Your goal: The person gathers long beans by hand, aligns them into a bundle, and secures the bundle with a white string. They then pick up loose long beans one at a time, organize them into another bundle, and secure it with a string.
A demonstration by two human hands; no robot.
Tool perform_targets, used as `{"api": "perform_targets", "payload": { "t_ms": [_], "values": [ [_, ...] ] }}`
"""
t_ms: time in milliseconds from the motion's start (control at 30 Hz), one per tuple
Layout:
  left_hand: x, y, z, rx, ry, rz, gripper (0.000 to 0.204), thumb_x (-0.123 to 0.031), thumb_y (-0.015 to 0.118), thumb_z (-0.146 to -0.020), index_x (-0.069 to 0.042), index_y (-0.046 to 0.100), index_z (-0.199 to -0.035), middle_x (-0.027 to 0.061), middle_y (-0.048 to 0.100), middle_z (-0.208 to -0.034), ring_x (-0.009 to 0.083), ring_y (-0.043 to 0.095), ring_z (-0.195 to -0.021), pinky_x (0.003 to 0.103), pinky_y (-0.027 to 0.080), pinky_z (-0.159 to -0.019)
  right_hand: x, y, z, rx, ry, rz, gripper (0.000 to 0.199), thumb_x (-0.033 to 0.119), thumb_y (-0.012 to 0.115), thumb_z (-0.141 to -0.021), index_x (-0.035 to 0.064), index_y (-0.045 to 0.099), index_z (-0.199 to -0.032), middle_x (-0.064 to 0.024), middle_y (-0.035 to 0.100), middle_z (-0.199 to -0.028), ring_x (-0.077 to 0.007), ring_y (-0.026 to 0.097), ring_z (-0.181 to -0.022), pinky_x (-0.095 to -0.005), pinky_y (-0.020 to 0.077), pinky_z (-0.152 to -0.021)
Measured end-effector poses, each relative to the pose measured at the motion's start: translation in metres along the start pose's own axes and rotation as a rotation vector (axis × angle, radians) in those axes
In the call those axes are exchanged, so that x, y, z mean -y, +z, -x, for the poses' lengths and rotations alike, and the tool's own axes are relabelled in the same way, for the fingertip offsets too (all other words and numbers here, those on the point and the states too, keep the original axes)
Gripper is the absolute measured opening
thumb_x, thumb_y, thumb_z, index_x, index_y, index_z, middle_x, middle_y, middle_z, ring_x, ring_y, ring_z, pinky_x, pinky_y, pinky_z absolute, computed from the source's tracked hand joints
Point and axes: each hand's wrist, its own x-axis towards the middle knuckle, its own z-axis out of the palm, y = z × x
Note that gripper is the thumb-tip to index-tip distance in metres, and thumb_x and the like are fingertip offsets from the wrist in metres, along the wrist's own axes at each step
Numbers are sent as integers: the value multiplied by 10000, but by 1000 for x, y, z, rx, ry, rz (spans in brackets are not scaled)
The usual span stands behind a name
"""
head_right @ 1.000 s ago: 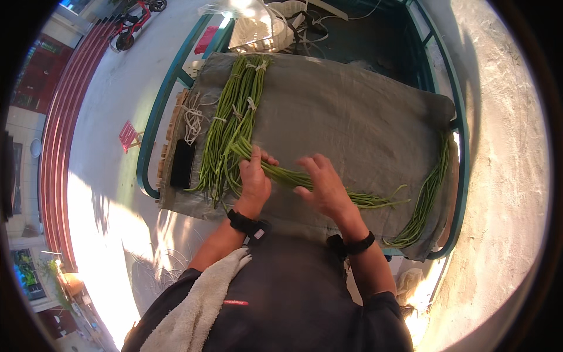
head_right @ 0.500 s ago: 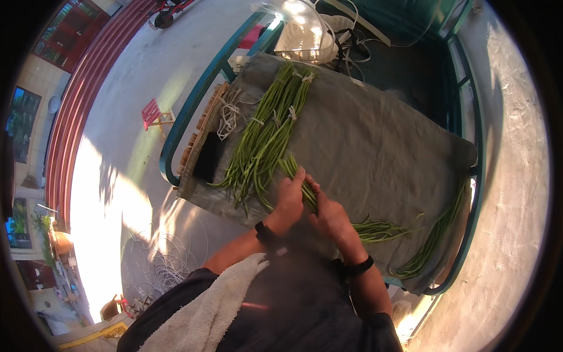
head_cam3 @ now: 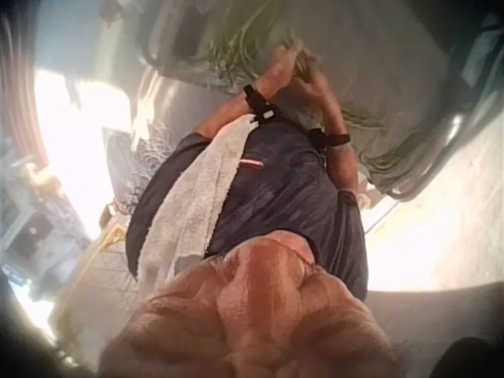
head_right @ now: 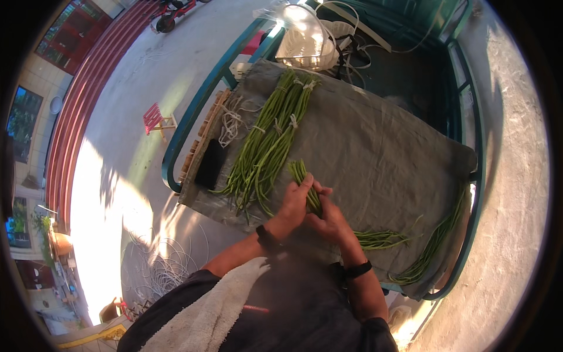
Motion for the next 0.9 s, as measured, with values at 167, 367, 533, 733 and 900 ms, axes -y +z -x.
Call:
{"api": "perform_targets", "payload": {
  "t_ms": [167, 367, 533, 733, 900],
  "values": [
    [-5, -6, -1, 50, -84, 73, 307, -316, 531, -1088, -50, 594, -949, 95, 673, -913, 238, 718, -957, 357, 586, -847, 15, 7, 1, -131, -235, 119, 735, 146, 627, -999, -48, 231, -1588, -228, 522, -1482, -283, 538, -1352, -348, 433, -1077],
    [1, -11, -4, 62, -97, 115, 277, -290, 523, -1092, -54, 590, -965, 64, 645, -934, 246, 713, -995, 363, 576, -886, 19, 9, -1, -155, -31, 126, 656, 240, 601, -1031, -13, 298, -1556, -322, 571, -1368, -440, 587, -1266, -428, 484, -1019],
    [-2, -12, -6, 77, -120, 151, 271, -291, 529, -1089, -49, 585, -980, 56, 635, -950, 255, 702, -1037, 375, 563, -923, 24, 13, -3, -209, 100, 238, 581, 301, 604, -1010, -10, 415, -1463, -334, 669, -1114, -504, 638, -1061, -521, 508, -888],
    [-9, -11, -5, 50, -146, 191, 238, -283, 574, -1069, -54, 584, -1003, 31, 622, -928, 254, 698, -1044, 383, 548, -947, 29, 16, -6, -200, 137, 308, 541, 256, 593, -1012, -8, 412, -1448, -324, 675, -1096, -513, 641, -1023, -537, 509, -848],
    [0, -22, -10, 102, -170, 232, 224, -279, 592, -1061, -59, 582, -1103, 24, 613, -901, 258, 695, -1056, 393, 548, -951, 25, 17, -6, -166, 149, 339, 543, 202, 601, -1010, -6, 386, -1463, -321, 669, -1128, -506, 639, -1047, -528, 511, -853]
  ]
}}
